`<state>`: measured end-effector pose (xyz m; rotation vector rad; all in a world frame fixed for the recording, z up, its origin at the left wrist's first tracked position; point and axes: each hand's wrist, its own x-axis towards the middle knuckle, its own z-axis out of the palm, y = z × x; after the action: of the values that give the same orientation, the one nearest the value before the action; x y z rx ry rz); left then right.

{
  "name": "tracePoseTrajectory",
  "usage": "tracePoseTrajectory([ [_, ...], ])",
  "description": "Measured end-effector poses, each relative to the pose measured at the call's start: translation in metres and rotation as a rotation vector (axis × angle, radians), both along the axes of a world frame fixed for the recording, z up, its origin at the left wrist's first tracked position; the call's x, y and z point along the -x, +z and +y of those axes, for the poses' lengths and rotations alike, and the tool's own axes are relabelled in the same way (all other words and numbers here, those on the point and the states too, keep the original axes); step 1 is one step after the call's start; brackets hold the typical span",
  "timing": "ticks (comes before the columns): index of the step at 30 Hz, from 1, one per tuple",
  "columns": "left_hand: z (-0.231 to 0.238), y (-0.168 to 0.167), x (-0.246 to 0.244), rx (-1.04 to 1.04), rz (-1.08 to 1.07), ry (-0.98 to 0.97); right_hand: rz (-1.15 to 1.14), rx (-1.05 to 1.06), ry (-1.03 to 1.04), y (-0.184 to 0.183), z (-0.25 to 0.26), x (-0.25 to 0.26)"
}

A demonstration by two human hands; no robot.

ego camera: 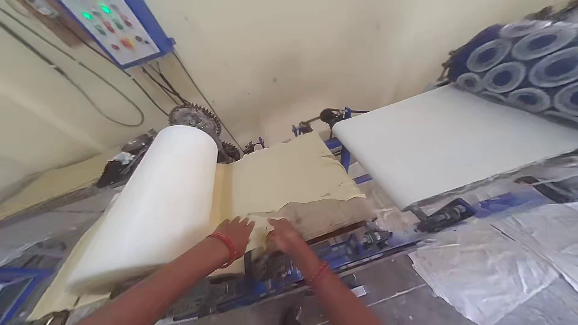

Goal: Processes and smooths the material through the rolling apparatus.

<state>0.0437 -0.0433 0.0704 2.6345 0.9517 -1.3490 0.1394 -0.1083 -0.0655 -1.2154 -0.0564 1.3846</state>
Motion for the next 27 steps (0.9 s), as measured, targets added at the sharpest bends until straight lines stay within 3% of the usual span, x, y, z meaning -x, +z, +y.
tracePoseTrajectory([
  [3,0.003,-0.026,-0.001,-0.005,-0.12,0.04,-0.519,-0.071,0.172,0.02,-0.062,-0.009],
  [5,0.0,-0.021,0.001,-0.04,-0.168,0.05,-0.743,-0.235,0.305,0.026,-0.105,0.029],
  [7,-0.011,0.009,0.004,-0.106,-0.255,0.066,-0.671,-0.417,0.465,0.014,-0.119,0.084],
  [9,-0.026,0.04,0.017,-0.269,-0.52,-0.023,-0.637,-0.435,0.517,-0.026,-0.094,0.132],
  [12,-0.038,0.067,0.061,-0.602,-0.952,-0.353,-0.649,-0.299,0.297,-0.097,-0.018,0.166],
  [14,-0.048,0.084,0.091,-0.681,-1.03,-0.418,-0.594,-0.228,0.137,-0.117,0.022,0.167],
  [16,-0.056,0.093,0.124,-0.661,-1.031,-0.394,-0.54,-0.192,0.114,-0.118,0.038,0.164],
  [21,-0.043,0.061,0.17,-0.532,-1.179,-0.386,-0.772,-0.254,0.186,-0.1,0.027,0.186],
  [24,-0.03,0.043,0.168,-0.48,-1.3,-0.4,-0.639,-0.324,0.122,-0.092,0.024,0.199],
  [27,-0.029,0.042,0.171,-0.438,-1.365,-0.411,-0.493,-0.282,-0.069,-0.119,0.019,0.197],
])
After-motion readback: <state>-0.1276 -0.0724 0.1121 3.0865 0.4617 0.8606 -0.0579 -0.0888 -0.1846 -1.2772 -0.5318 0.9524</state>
